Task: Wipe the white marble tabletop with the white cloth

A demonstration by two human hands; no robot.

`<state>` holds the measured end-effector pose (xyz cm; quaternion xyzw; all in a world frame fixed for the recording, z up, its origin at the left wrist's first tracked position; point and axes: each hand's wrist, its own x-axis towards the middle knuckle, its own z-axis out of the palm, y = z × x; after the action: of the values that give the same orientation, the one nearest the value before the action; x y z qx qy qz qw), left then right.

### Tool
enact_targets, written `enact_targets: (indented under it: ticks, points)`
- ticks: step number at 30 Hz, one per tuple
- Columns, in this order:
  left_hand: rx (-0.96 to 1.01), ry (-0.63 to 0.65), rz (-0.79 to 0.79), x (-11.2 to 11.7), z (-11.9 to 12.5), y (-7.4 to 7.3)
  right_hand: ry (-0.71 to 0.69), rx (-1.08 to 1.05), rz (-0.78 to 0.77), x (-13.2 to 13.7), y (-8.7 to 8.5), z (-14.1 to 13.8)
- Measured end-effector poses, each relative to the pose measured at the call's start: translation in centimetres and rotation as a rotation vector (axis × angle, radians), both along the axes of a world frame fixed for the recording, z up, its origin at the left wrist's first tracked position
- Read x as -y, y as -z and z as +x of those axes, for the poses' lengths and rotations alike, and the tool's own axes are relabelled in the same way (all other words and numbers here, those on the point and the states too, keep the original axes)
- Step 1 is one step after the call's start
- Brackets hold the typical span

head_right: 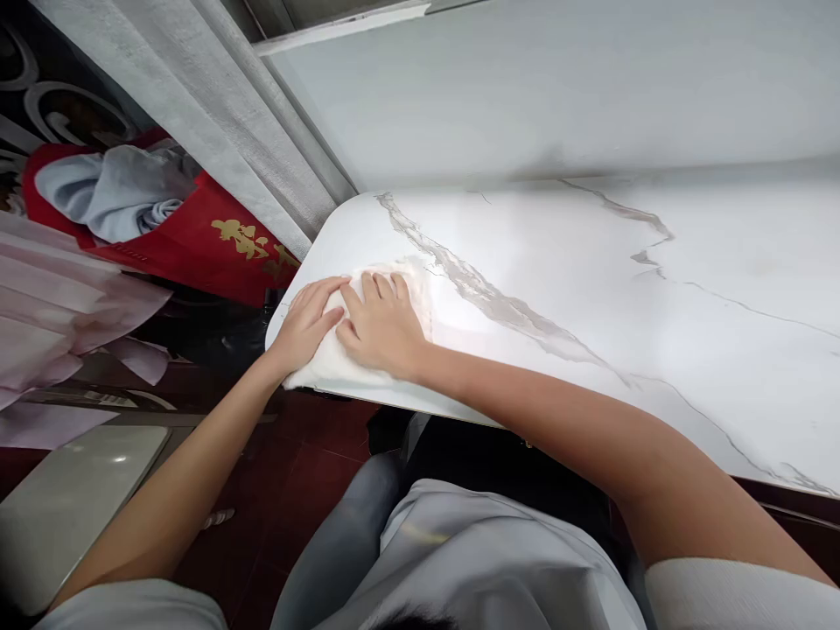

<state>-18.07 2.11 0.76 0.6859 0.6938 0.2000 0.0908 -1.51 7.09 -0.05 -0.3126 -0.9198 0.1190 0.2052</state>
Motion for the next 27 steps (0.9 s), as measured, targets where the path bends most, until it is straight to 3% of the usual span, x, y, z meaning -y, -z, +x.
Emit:
enact_targets:
  ticks: [9,14,20,27]
  points:
    - [0.108,-0.010,0.086,-12.6,-6.0,1.0,0.210,-0.098,0.036,-10.9,0.8,-6.3]
    - [0.125,-0.041,0.094,-17.7,-7.8,1.5,0.280,-0.089,0.057,-15.2,0.8,-8.1]
    - [0.147,-0.080,0.094,-21.3,-8.5,1.4,0.247,-0.143,0.049,-20.3,1.9,-9.8]
    - [0.208,-0.161,0.023,-22.6,-8.0,0.3,0.249,-0.095,0.057,-23.6,2.6,-11.0]
